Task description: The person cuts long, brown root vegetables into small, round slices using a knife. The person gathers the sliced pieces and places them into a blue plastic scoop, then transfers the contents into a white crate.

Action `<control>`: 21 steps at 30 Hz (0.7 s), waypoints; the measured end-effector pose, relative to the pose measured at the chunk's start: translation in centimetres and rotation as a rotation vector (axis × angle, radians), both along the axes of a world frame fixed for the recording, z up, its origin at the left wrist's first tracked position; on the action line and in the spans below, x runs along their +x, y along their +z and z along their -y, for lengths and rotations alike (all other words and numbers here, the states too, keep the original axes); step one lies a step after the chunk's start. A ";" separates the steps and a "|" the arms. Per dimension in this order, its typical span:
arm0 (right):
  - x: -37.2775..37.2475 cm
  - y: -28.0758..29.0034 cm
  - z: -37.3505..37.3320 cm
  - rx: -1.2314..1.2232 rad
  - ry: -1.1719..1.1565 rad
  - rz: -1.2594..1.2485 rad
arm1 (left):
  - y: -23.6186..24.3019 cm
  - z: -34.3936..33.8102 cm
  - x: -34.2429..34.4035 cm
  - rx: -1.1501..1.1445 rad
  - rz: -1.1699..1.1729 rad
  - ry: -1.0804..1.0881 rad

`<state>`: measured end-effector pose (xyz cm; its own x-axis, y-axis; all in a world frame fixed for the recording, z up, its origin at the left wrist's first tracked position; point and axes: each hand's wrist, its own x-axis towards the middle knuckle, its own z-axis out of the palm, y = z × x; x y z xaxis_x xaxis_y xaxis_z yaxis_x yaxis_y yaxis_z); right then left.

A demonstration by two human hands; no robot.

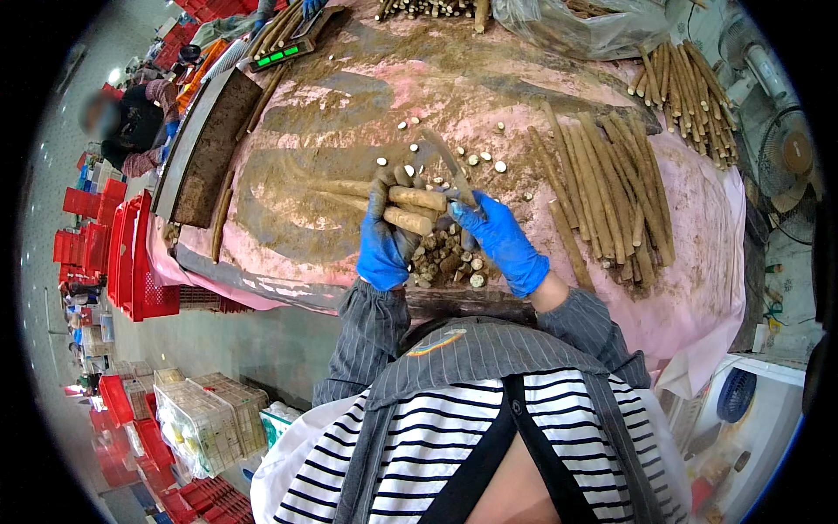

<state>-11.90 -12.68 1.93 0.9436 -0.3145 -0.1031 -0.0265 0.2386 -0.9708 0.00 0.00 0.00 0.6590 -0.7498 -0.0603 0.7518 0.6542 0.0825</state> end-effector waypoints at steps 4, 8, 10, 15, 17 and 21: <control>-0.3 0.6 -0.2 0.197 0.048 -0.080 | 0.3 0.2 -0.6 0.135 0.069 0.020; -0.2 0.9 -0.5 0.195 0.074 -0.133 | -1.3 -0.1 -0.7 0.221 0.088 -0.029; 0.3 -0.5 -0.4 0.164 0.030 -0.021 | -1.1 0.0 -0.4 0.363 0.241 -0.070; 0.3 0.7 -1.3 0.000 -0.154 0.240 | -0.3 0.3 -0.4 0.265 0.184 -0.089; -0.1 0.8 -0.8 -0.188 -0.159 0.152 | -0.3 -0.2 0.0 0.152 -0.020 -0.136; -1.4 -0.6 -0.2 -0.662 -0.384 0.182 | 1.8 0.4 -1.0 -0.070 -0.167 -0.049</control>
